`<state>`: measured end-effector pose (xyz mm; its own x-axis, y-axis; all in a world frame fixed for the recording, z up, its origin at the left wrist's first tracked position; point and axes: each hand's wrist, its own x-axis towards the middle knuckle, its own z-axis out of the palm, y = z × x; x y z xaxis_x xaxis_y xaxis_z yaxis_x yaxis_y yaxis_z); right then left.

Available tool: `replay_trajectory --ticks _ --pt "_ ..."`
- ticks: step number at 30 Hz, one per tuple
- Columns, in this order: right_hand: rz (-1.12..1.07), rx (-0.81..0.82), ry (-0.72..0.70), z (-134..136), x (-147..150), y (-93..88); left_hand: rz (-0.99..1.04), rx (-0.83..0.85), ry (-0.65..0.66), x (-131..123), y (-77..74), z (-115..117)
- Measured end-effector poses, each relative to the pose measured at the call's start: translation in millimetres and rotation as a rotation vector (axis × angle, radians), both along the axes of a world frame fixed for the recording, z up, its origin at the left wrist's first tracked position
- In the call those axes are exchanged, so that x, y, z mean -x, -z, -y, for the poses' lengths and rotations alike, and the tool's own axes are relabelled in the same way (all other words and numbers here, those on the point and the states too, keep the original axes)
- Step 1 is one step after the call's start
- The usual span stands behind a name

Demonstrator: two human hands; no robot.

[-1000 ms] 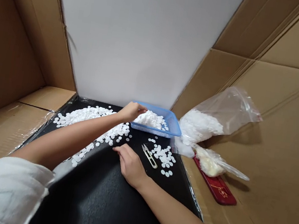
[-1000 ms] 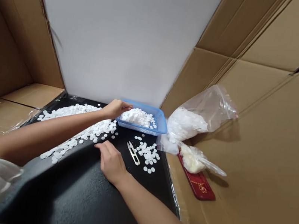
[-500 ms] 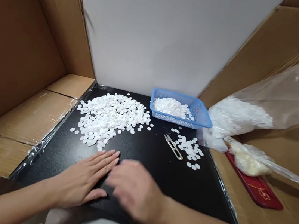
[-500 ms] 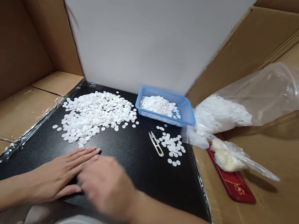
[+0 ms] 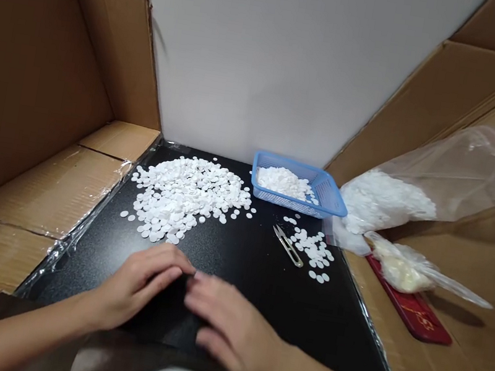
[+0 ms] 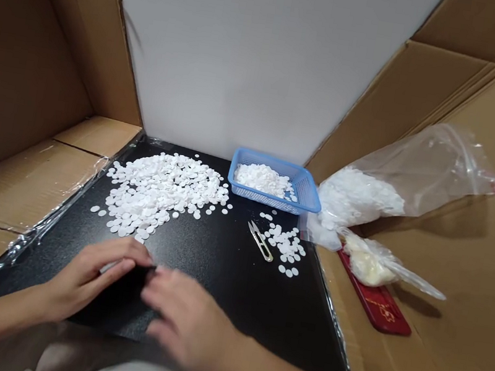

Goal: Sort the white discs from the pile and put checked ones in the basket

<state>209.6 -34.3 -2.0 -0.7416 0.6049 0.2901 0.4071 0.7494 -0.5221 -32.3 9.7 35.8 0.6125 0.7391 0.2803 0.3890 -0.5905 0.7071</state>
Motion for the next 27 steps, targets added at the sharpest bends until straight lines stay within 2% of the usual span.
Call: replay_trajectory --ticks 2,5,6,8,10,11,12,15,16,19,20,21,22,24,25,27 --pt "0.096 0.020 0.176 -22.9 5.5 0.8 -0.083 -0.058 -0.179 13.5 12.6 -8.5" --pt "0.199 0.014 0.199 -38.1 23.8 10.2 -0.166 -0.103 -0.306 26.1 25.9 -17.6" --pt "0.197 -0.002 0.157 -34.7 31.7 13.0 -0.185 -0.103 -0.311 28.0 28.2 -20.1" --pt "0.137 -0.049 -0.029 -19.3 46.0 16.4 -0.218 -0.114 -0.304 29.4 30.4 -24.9" --pt "0.031 -0.105 -0.329 -2.8 54.3 17.1 -0.258 -0.158 -0.294 29.2 31.2 -28.9" --pt "-0.025 -0.125 -0.428 2.7 55.4 16.7 -0.283 -0.197 -0.296 29.0 31.8 -30.4" --pt "-0.050 -0.129 -0.416 6.0 54.7 16.0 -0.312 -0.248 -0.310 29.0 33.0 -31.6" --pt "-0.013 -0.111 -0.060 7.8 45.4 13.7 -0.413 -0.415 -0.407 30.0 40.4 -34.0" --pt "-0.012 -0.112 -0.017 8.0 41.5 13.3 -0.452 -0.450 -0.428 30.2 44.1 -35.0" --pt "-0.116 -0.124 -0.265 5.7 31.5 12.7 -0.563 -0.450 -0.403 26.3 55.8 -40.3" --pt "-0.133 -0.120 -0.278 0.8 28.9 12.3 -0.589 -0.435 -0.382 22.5 59.1 -42.8" --pt "-0.141 -0.112 -0.233 -7.7 26.4 11.9 -0.611 -0.420 -0.369 17.2 61.7 -45.6" --pt "-0.142 -0.106 -0.128 -20.3 24.2 11.5 -0.631 -0.411 -0.359 10.5 63.6 -48.6" --pt "-0.125 -0.128 0.206 -55.8 21.2 11.5 -0.663 -0.404 -0.336 -5.9 64.9 -55.2" --pt "-0.073 -0.139 0.321 -76.7 20.9 12.0 -0.679 -0.400 -0.346 -14.6 64.6 -58.7" --pt "0.051 -0.141 0.433 -117.2 23.3 14.0 -0.683 -0.401 -0.351 -30.2 63.0 -66.2"
